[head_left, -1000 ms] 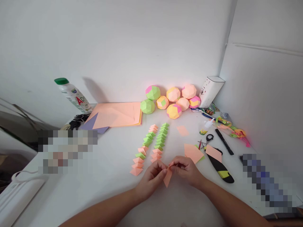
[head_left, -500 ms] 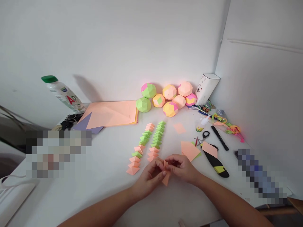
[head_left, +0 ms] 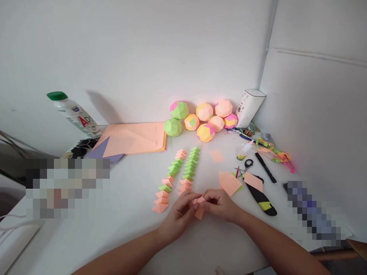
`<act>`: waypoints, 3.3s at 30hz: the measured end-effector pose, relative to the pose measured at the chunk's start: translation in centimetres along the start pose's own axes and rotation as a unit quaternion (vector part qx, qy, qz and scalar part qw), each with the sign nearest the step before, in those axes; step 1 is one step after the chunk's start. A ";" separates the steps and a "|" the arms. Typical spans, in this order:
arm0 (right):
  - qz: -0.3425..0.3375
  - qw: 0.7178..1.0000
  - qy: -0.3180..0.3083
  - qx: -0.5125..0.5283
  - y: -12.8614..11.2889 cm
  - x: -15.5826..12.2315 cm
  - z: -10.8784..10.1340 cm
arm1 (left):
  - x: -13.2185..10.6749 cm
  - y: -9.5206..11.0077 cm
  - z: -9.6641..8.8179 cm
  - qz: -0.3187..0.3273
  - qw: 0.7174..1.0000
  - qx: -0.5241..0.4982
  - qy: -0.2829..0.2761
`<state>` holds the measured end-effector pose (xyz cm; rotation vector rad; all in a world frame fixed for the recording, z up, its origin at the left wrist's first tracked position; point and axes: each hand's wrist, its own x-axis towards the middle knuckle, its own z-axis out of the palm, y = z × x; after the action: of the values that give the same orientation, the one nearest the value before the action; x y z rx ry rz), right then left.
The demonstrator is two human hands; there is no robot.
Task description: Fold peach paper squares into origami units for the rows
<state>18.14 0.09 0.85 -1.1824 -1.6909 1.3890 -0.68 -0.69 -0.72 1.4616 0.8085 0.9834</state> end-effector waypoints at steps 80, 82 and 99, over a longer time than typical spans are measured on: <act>-0.015 0.999 0.027 0.011 -0.6 -0.1 -0.4 | 0.2 0.5 0.4 -0.084 0.995 0.059 -0.011; -0.055 0.998 0.021 -0.013 -0.7 -0.1 -0.3 | 0.2 0.6 0.5 -0.084 0.994 0.062 -0.015; -0.067 0.994 0.007 -0.081 0.3 -0.2 -0.5 | 0.8 0.6 0.7 -0.130 0.983 -0.125 0.035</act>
<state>18.75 0.11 0.73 -1.1404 -1.8657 1.1784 0.25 -0.37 -0.04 1.0806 0.8680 0.9052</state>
